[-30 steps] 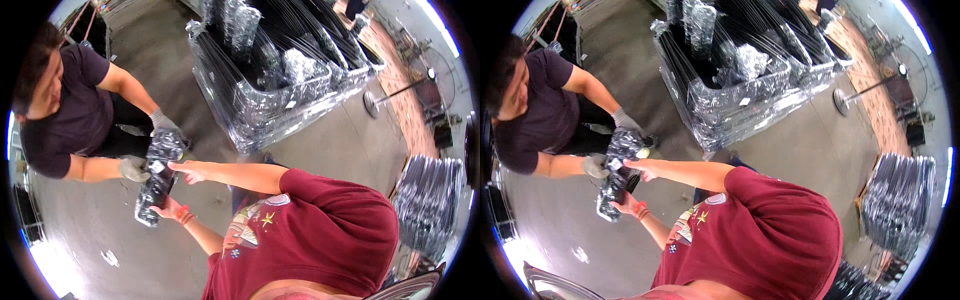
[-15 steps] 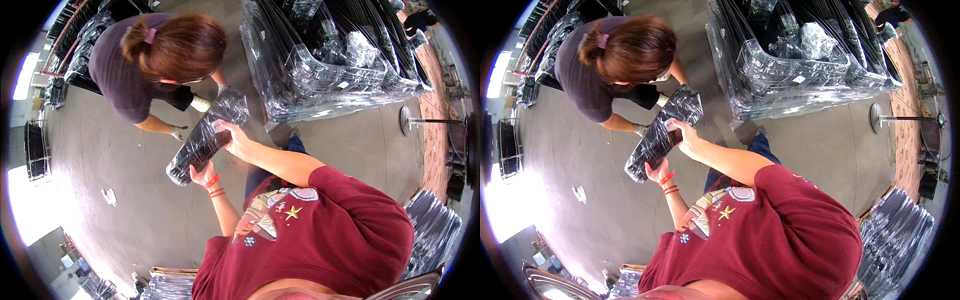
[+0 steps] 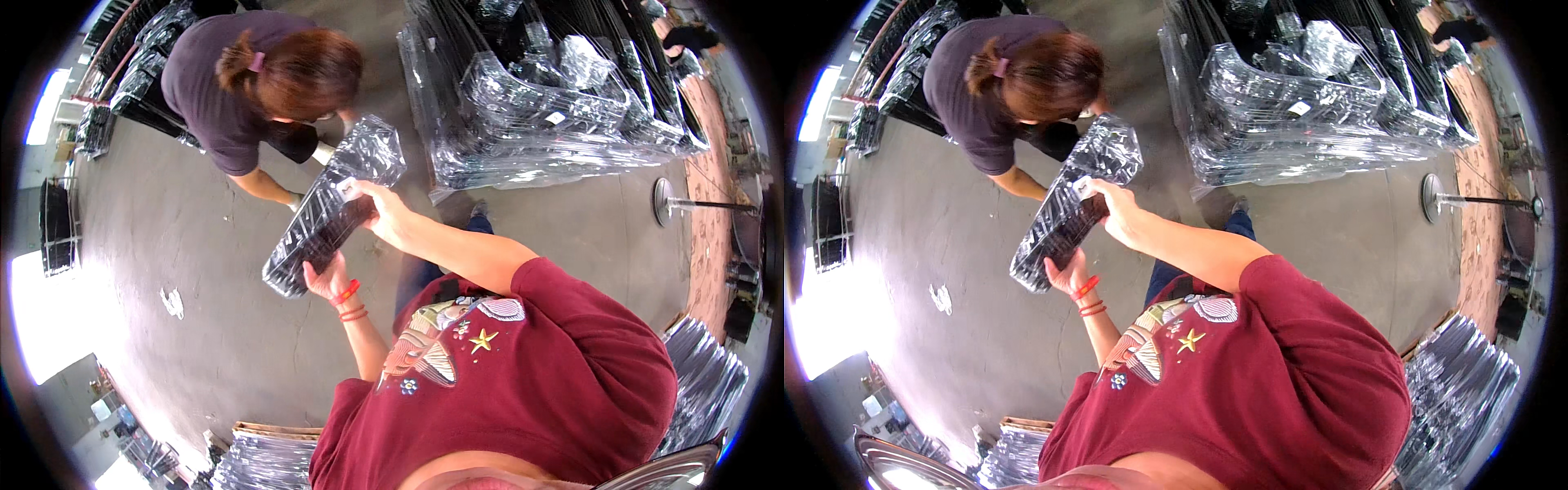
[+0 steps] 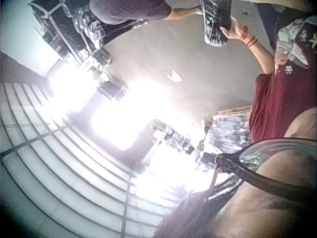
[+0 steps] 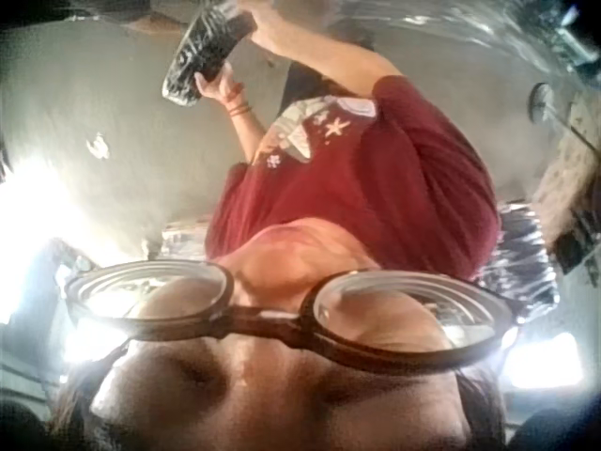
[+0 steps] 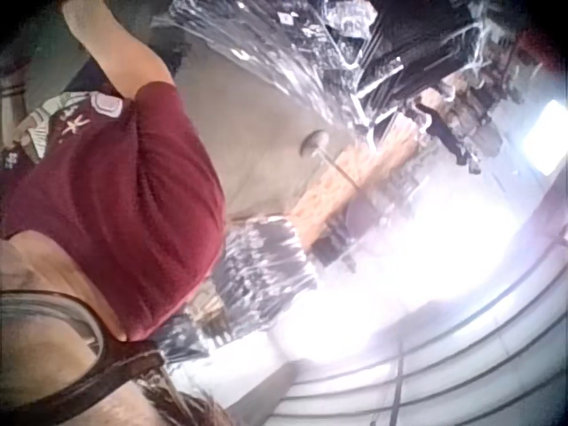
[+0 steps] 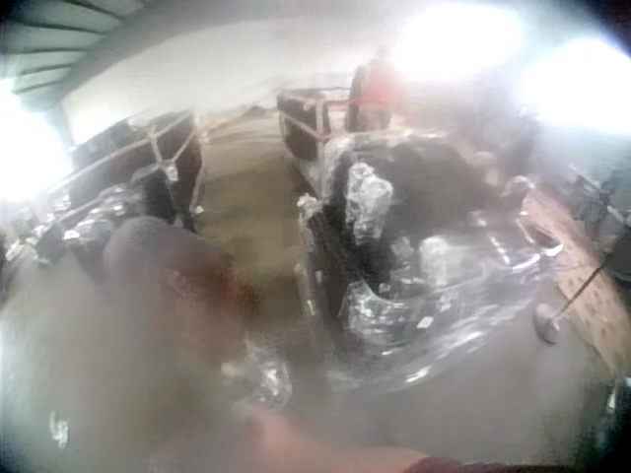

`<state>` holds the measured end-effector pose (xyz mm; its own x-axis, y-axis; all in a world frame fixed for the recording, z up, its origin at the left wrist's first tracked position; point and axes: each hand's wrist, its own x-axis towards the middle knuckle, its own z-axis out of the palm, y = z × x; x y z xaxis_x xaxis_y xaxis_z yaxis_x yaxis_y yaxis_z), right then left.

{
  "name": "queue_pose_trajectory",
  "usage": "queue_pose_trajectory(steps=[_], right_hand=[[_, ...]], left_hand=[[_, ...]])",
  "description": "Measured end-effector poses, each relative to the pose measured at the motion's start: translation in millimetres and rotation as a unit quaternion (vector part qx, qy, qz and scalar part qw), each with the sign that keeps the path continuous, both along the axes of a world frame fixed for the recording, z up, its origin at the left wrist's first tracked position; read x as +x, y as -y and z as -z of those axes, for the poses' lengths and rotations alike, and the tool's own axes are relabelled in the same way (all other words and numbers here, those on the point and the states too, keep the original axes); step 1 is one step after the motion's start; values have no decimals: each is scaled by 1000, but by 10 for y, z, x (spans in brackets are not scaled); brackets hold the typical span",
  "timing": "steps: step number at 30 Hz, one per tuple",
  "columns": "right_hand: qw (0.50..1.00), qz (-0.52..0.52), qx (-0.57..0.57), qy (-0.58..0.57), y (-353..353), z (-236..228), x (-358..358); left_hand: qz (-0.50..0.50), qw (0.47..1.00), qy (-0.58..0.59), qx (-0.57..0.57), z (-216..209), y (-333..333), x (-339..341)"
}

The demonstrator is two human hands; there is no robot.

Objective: The person receives large, rectangular plastic-wrapped items from another person and stacks them onto a pallet. The person uses their hands to position and align the items neatly on the growing stack.

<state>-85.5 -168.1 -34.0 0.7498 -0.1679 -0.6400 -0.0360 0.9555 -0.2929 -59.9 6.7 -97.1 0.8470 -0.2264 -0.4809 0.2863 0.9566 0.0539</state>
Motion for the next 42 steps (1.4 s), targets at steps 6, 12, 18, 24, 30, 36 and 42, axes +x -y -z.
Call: queue_pose_trajectory(steps=[6, 12, 18, 24, 30, 36, 42], right_hand=[[1000, -15, -1, 0, -24, -913, -485], [989, -28, -131, 64, 345, -1627, -1149], [968, -27, -208, 136, 1206, -1934, -1537], [963, 25, -205, 174, 1749, -2100, -2212], [937, 37, -277, 209, 2139, -2597, -2848], [912, 184, -277, 241, 2531, -2589, -3424], [887, 305, -279, 207, 2643, -2531, -3593]], left_hand=[[10, 992, 123, -1, -673, -116, -348], [87, 962, 259, 4, -1440, 294, -978], [130, 922, 356, -73, -2036, 1095, -1339], [187, 872, 450, -40, -2291, 1703, -1820], [187, 877, 441, -40, -2415, 2174, -2413], [289, 829, 472, -79, -2506, 2613, -2680], [324, 831, 442, -92, -2467, 2828, -2541]])
